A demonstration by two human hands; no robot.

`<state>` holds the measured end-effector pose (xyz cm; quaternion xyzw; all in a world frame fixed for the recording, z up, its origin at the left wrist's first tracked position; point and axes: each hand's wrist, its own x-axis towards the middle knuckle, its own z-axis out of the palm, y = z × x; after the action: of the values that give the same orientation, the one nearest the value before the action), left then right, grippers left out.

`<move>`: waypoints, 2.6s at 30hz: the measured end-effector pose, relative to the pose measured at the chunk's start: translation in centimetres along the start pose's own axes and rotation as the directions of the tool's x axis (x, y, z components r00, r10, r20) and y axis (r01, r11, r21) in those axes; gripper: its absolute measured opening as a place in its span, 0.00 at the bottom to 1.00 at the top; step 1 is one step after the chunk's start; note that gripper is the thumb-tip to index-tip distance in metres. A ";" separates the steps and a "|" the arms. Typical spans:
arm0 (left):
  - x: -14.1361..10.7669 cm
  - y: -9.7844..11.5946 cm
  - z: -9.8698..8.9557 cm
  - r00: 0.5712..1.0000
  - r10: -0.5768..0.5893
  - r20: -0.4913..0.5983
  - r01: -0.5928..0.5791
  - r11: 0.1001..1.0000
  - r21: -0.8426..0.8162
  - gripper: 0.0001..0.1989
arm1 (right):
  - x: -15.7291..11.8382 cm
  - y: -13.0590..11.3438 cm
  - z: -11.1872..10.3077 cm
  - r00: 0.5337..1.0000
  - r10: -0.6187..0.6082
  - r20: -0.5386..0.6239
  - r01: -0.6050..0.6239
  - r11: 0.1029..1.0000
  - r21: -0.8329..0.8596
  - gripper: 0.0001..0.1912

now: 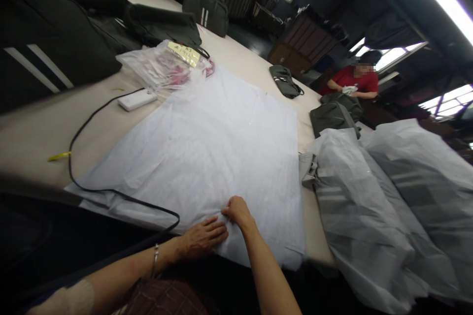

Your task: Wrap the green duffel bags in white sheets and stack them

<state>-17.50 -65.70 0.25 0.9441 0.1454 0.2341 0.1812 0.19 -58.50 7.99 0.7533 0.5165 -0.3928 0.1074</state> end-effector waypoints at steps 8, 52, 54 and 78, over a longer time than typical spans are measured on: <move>0.2 0.0 -0.3 1.000 -0.003 0.025 0.003 1.000 -0.027 0.31 | -0.6 -0.3 -0.7 1.000 -0.006 0.025 0.006 1.000 0.013 0.03; 1.6 -0.3 -1.5 0.999 0.040 -0.010 -0.040 0.999 0.031 0.08 | -7.3 3.7 4.3 0.987 -0.005 0.161 -0.086 0.830 0.551 0.45; 1.9 -0.7 -1.6 0.997 0.074 0.017 -0.075 0.996 0.054 0.08 | -7.3 3.7 4.3 0.988 0.006 0.153 -0.083 0.862 0.500 0.44; 3.7 -3.1 -2.8 0.960 0.223 0.170 -0.230 0.973 0.024 0.10 | -6.9 4.4 0.2 0.971 -0.240 -0.014 0.192 0.807 -0.559 0.37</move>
<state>-16.32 -60.89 2.72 0.9744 0.0260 0.1705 0.1440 2.82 -65.40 11.66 0.6420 0.6942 -0.2043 0.2535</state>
